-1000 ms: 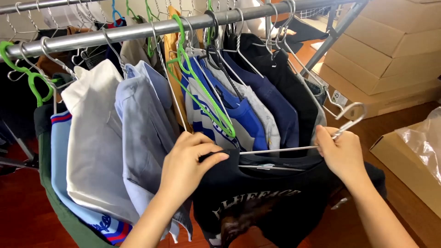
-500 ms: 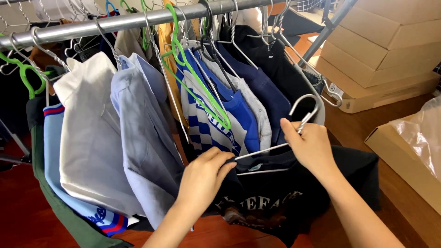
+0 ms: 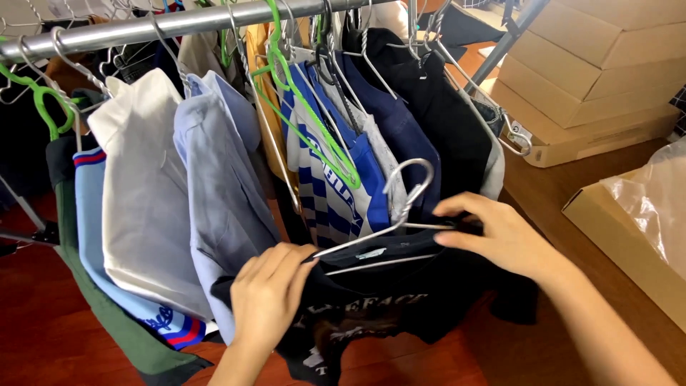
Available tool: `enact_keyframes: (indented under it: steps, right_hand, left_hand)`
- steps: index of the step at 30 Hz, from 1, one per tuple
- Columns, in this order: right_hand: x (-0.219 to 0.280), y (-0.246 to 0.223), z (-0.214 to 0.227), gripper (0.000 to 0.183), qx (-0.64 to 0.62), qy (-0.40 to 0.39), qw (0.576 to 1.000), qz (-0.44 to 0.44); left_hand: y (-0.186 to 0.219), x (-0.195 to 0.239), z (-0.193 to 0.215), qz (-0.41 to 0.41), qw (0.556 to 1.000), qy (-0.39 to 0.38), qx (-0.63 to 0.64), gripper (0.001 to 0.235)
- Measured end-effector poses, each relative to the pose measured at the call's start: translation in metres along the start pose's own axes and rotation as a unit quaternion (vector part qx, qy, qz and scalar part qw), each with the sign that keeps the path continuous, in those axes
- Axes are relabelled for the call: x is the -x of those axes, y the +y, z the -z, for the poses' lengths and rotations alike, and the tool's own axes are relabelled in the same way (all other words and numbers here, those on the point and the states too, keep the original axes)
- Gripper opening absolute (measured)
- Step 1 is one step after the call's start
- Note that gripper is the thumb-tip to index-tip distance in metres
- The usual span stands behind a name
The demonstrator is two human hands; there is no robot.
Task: The person unpacks a black t-shirt from a plastic bag, places it on a hanger, and hangs it on a clothing rack. They then fold the empty plastic bag and place it on a stack. The person closes a cardboard box, moves it to a stack, and retrieves another box to repeat the process with another t-shirt.
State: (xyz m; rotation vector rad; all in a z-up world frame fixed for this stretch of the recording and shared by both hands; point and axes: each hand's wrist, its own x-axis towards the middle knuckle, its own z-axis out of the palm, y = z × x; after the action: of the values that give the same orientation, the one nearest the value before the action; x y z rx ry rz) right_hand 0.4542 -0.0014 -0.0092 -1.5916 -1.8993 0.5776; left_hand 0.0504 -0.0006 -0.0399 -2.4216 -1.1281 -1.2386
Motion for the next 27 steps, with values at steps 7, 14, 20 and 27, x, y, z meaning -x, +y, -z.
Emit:
enact_keyframes:
  steps: [7,14,20,27]
  right_hand:
    - [0.038,0.063,0.006,0.036,0.107,-0.091,0.964,-0.226]
    - [0.077,0.122,0.011,0.017,0.076,-0.082,0.933,-0.342]
    - [0.112,0.177,0.014,0.017,0.137,-0.014,0.935,-0.326]
    - [0.112,0.076,0.005,0.022,-0.082,0.007,0.954,-0.288]
  left_hand:
    - [-0.021,0.024,0.024,-0.022,0.998,0.039,-0.033,0.013]
    - [-0.035,0.033,0.033,-0.045,0.995,0.082,-0.043,0.011]
    - [-0.034,0.042,0.032,-0.033,0.995,0.082,-0.039,0.011]
    - [-0.027,0.044,0.032,-0.013,0.996,0.083,-0.015,0.009]
